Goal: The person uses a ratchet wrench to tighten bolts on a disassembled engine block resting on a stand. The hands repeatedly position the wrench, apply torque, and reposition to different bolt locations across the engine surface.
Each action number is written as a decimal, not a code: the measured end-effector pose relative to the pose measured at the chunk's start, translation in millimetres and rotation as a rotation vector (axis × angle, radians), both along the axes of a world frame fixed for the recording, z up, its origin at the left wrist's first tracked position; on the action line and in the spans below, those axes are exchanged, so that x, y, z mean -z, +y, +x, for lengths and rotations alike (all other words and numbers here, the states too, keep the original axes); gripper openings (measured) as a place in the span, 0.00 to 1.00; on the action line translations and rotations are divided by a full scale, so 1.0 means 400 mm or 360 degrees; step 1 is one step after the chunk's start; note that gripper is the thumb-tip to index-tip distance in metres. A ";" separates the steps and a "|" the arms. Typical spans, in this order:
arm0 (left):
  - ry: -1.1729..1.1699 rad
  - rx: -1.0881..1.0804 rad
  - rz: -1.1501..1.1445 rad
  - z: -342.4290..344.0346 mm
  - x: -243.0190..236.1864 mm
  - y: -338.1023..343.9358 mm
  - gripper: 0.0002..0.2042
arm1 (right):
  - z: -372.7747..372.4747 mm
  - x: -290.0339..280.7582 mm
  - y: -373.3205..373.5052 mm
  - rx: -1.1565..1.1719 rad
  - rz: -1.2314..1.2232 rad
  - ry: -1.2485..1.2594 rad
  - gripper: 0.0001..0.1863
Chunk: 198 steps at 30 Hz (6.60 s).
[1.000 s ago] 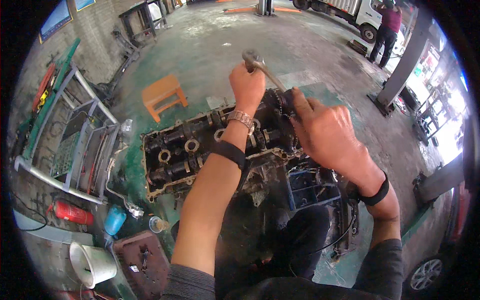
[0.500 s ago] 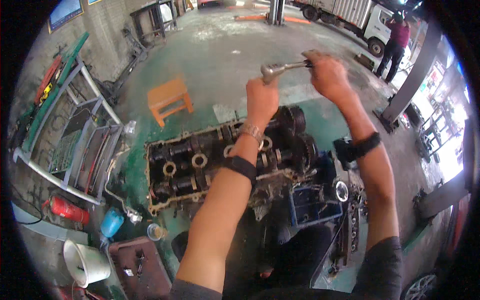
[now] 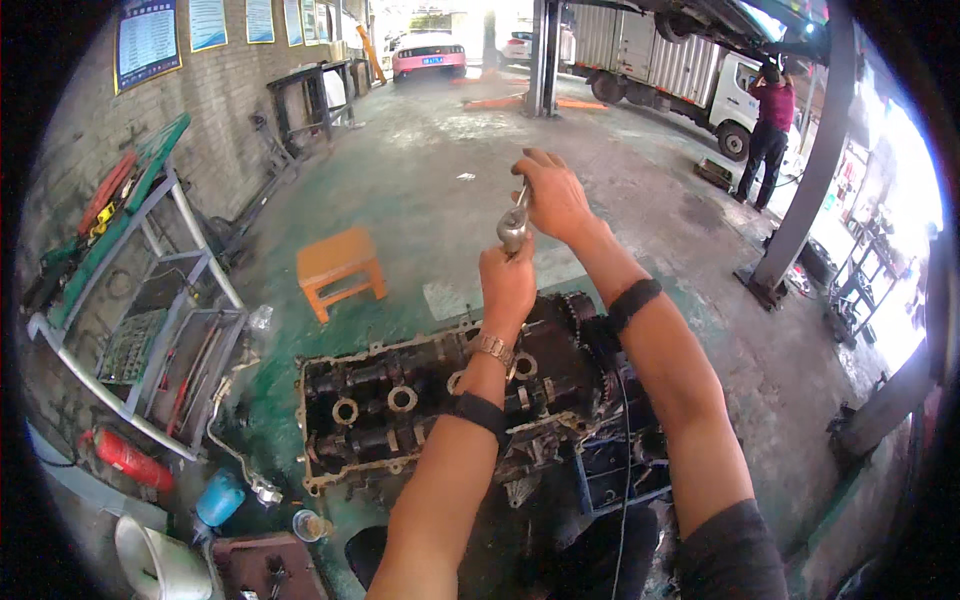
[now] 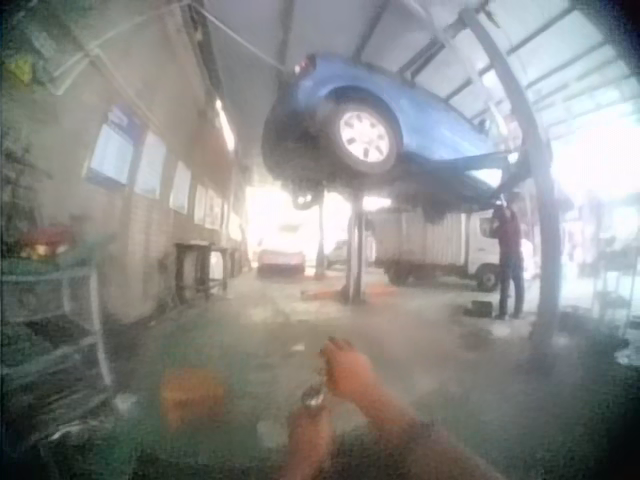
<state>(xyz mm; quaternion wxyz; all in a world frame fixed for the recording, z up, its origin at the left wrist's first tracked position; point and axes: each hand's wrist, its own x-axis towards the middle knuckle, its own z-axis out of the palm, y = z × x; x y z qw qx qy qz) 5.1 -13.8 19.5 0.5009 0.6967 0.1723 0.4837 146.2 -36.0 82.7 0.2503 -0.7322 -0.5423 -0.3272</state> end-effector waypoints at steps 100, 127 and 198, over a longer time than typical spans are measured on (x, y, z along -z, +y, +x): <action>0.0049 0.0005 0.0764 0.065 0.116 0.040 0.10 | -0.244 -0.087 -0.472 0.0352 -0.0721 -0.0074 0.25; 0.0108 0.0017 0.0408 0.058 0.107 0.033 0.19 | -0.012 -0.017 -0.031 0.0048 -0.0033 -0.0114 0.14; 0.0355 -0.0189 -0.0216 0.010 0.026 -0.049 0.14 | -0.022 -0.053 -0.077 0.0240 -0.0302 -0.0177 0.12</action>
